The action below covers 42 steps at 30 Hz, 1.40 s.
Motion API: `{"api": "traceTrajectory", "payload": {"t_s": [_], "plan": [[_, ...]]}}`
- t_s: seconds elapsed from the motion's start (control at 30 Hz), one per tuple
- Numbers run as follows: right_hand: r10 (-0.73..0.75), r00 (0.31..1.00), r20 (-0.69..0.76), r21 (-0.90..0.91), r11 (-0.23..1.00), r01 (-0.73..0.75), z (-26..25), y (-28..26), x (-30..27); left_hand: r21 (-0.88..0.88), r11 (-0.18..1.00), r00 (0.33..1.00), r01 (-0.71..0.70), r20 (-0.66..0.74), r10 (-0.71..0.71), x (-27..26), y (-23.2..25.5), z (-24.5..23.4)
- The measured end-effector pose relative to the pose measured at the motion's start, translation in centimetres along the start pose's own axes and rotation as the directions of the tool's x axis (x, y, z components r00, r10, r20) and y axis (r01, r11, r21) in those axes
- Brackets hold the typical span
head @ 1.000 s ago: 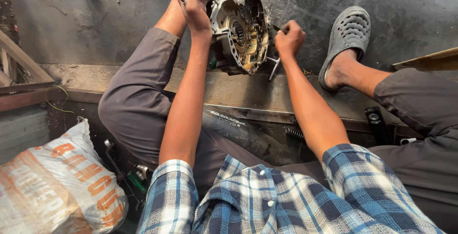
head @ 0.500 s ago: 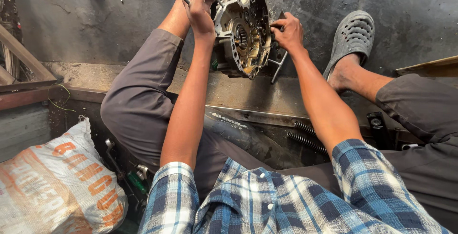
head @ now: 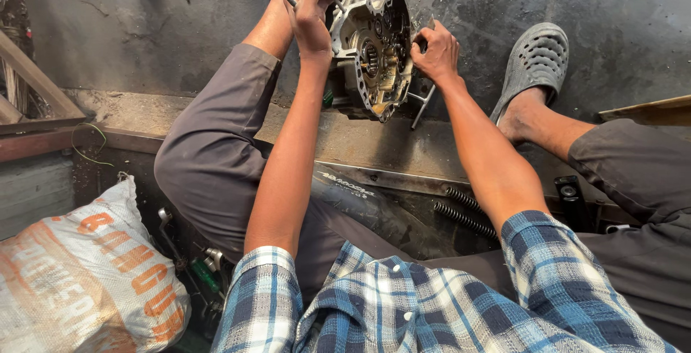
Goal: The person inserts internal metal components into an engine casing, handling small parts and using a metal tool to adjust elements within the assembly.
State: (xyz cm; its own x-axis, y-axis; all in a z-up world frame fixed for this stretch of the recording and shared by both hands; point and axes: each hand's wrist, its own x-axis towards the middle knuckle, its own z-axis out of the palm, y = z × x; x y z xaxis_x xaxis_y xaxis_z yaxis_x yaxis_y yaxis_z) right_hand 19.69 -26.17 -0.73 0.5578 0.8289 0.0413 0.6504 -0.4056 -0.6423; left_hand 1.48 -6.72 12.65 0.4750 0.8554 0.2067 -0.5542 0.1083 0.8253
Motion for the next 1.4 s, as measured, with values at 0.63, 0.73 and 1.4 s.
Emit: {"api": "traceTrajectory", "payload": {"t_s": [0.63, 0.73, 1.4], "plan": [[0.085, 0.987, -0.137, 0.274, 0.961, -0.044, 1.2, 5.0, -0.3, -0.011, 1.000, 1.000, 0.013, 0.007, -0.013, 0.1, -0.3, -0.1], [0.158, 0.981, -0.112, 0.268, 0.955, -0.124, 0.2, 4.6, -0.1, 0.018, 1.000, 1.000, 0.010, 0.008, -0.010, 0.0, 0.1, 0.2], [-0.113, 0.993, -0.016, 0.021, 0.993, 0.114, -1.4, -0.5, -0.1, 0.024, 1.000, 0.999, 0.008, 0.034, -0.008, 0.1, 0.4, 0.4]]}}
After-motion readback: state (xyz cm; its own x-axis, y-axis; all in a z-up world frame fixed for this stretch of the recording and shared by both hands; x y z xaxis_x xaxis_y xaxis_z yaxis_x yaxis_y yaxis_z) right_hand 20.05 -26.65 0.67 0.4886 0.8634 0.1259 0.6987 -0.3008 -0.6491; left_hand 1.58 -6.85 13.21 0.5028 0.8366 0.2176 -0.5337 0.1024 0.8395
